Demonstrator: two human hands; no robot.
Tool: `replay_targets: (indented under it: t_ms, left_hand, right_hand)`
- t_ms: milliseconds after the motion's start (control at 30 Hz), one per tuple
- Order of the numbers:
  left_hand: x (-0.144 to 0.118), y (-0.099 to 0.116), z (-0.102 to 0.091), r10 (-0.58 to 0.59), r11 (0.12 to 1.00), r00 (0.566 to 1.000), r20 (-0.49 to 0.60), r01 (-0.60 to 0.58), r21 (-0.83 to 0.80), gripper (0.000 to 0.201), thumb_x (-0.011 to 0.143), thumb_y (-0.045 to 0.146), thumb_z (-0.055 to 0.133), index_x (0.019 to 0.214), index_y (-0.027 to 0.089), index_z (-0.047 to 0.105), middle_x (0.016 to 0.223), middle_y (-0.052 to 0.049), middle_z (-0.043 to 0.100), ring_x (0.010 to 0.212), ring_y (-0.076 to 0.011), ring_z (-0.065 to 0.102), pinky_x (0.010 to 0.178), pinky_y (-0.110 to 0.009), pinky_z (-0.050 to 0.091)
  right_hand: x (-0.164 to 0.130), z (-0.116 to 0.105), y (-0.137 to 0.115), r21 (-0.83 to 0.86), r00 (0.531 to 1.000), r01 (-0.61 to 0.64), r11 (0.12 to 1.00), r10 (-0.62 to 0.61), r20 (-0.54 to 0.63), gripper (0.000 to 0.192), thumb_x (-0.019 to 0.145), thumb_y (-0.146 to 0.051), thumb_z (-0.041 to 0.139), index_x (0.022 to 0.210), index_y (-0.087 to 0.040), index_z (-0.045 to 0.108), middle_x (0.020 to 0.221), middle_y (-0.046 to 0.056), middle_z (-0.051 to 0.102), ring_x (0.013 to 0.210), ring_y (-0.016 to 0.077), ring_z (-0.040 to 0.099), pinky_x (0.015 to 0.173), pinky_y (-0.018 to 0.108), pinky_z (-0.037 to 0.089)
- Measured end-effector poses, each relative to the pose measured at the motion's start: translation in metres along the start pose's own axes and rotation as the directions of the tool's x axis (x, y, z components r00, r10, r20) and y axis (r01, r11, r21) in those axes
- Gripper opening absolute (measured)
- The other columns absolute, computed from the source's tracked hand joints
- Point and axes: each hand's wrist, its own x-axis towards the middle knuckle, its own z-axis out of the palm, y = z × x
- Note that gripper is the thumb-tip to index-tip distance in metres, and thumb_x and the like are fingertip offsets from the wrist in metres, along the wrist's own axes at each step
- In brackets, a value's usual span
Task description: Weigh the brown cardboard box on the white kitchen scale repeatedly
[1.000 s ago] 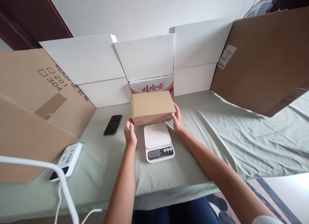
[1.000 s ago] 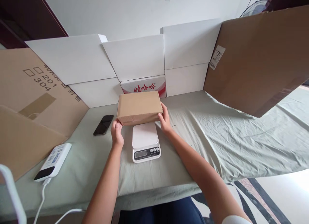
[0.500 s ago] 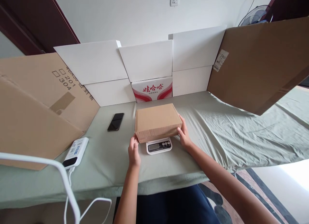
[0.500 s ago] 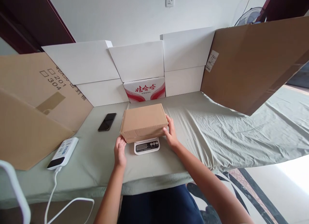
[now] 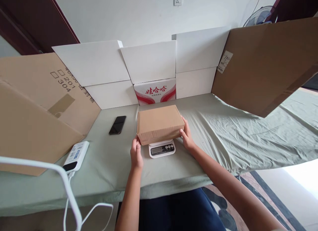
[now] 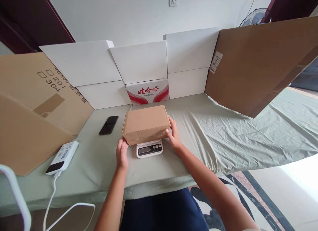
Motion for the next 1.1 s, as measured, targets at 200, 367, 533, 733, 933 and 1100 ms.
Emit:
replay_targets:
  t_ms: [200, 367, 533, 733, 933, 1100]
  left_hand:
    - [-0.002, 0.012, 0.003, 0.035, 0.994, 0.998, -0.059, -0.040, -0.102, 0.078, 0.089, 0.069, 0.054, 0.147, 0.017, 0.055, 0.152, -0.019, 0.055, 0.144, -0.0320, 0.049, 0.119, -0.043, 0.038]
    - [-0.007, 0.010, 0.003, -0.017, 0.995, 0.999, -0.048, 0.011, -0.104, 0.085, 0.086, 0.073, 0.055, 0.148, 0.016, 0.055, 0.152, -0.021, 0.054, 0.145, -0.0338, 0.047, 0.120, -0.046, 0.037]
    - [0.010, 0.010, 0.000, -0.020, 0.993, 1.000, -0.015, 0.018, -0.116, 0.081, 0.086, 0.072, 0.055, 0.142, 0.014, 0.059, 0.146, -0.022, 0.059, 0.142, -0.0347, 0.051, 0.118, -0.047, 0.039]
    - [0.102, 0.012, 0.018, 0.026, 0.992, 1.000, 0.010, -0.025, -0.123, 0.071, 0.085, 0.074, 0.055, 0.128, 0.018, 0.065, 0.139, -0.020, 0.064, 0.138, -0.0317, 0.056, 0.116, -0.046, 0.041]
    - [0.141, -0.031, 0.036, -0.096, 0.991, 0.995, -0.020, 0.094, -0.092, 0.069, 0.081, 0.077, 0.059, 0.116, 0.017, 0.066, 0.131, -0.020, 0.067, 0.134, -0.0324, 0.059, 0.114, -0.048, 0.044]
    - [0.138, -0.039, 0.030, -0.121, 0.987, 0.993, -0.010, 0.119, -0.110, 0.068, 0.085, 0.074, 0.056, 0.120, 0.017, 0.066, 0.139, -0.022, 0.064, 0.138, -0.0317, 0.056, 0.116, -0.047, 0.041]
  right_hand:
    - [0.000, -0.004, -0.002, 0.047, 0.996, -0.043, 0.998, 0.046, -0.073, 0.070, 0.096, -0.068, 0.043, 0.158, -0.038, 0.031, 0.157, 0.008, 0.042, 0.145, 0.0325, 0.043, 0.116, 0.054, 0.042]
    - [-0.004, -0.003, -0.006, 0.061, 0.999, -0.048, 0.997, 0.049, -0.022, 0.067, 0.097, -0.066, 0.044, 0.157, -0.039, 0.033, 0.164, 0.004, 0.037, 0.151, 0.0323, 0.037, 0.120, 0.054, 0.038]
    - [0.011, 0.001, -0.018, 0.063, 0.999, -0.035, 0.997, 0.035, -0.005, 0.072, 0.097, -0.066, 0.045, 0.159, -0.034, 0.031, 0.168, 0.005, 0.033, 0.154, 0.0328, 0.033, 0.123, 0.053, 0.036]
    - [0.084, 0.019, -0.006, 0.062, 0.996, 0.064, 0.996, -0.060, -0.059, 0.078, 0.093, -0.071, 0.046, 0.157, -0.030, 0.034, 0.168, 0.006, 0.034, 0.156, 0.0332, 0.030, 0.126, 0.052, 0.033]
    - [0.107, 0.041, 0.046, 0.083, 0.995, -0.045, 0.996, 0.052, -0.081, 0.082, 0.092, -0.072, 0.046, 0.157, -0.023, 0.033, 0.166, 0.010, 0.036, 0.156, 0.0306, 0.029, 0.128, 0.049, 0.028]
    - [0.105, 0.039, 0.060, 0.073, 0.991, -0.127, 0.989, 0.130, -0.040, 0.077, 0.094, -0.069, 0.043, 0.158, -0.027, 0.030, 0.166, 0.008, 0.036, 0.156, 0.0281, 0.030, 0.128, 0.049, 0.027]
